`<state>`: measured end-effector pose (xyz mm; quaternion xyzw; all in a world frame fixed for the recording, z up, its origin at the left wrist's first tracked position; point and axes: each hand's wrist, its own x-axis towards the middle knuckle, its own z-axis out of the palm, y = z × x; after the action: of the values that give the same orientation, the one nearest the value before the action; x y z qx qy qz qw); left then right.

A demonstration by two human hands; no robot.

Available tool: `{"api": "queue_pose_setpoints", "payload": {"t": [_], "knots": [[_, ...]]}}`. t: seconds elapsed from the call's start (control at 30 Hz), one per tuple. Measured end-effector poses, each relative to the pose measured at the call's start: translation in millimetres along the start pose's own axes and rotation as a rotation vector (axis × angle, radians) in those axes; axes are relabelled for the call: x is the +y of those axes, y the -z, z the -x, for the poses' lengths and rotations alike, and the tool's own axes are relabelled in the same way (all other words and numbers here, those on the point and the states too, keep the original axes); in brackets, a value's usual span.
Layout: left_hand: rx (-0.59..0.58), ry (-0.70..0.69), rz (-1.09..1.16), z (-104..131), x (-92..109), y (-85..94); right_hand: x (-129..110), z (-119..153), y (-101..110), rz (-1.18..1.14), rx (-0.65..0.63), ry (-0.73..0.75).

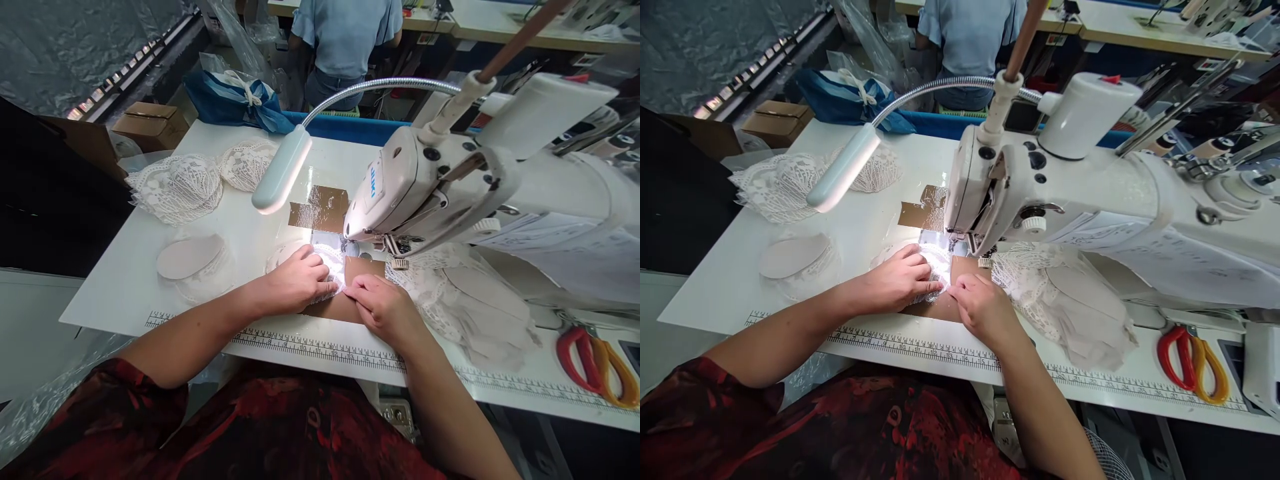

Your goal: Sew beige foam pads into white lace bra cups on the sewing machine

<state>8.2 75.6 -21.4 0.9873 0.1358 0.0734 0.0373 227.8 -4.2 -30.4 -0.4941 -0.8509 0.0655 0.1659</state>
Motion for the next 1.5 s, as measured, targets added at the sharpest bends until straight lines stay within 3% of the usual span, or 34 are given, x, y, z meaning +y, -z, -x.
{"api": "queue_pose_setpoints", "payload": {"t": [0.4,0.77,1.03,1.5], "knots": [[0.024,-0.039,0.058,1,2,-5.3,-1,0,0,-0.014,-0.004,-0.022],[0.010,0.011,-0.028,-1,10,-6.8,0,-1,-2,-0.035,0.005,-0.031],[0.027,0.021,-0.029,0,11,-9.0,-2,-1,6,-0.150,0.075,-0.160],[0.057,0.043,-0.006,-2,6,-10.2,0,-2,0,-0.054,0.040,-0.042]]}}
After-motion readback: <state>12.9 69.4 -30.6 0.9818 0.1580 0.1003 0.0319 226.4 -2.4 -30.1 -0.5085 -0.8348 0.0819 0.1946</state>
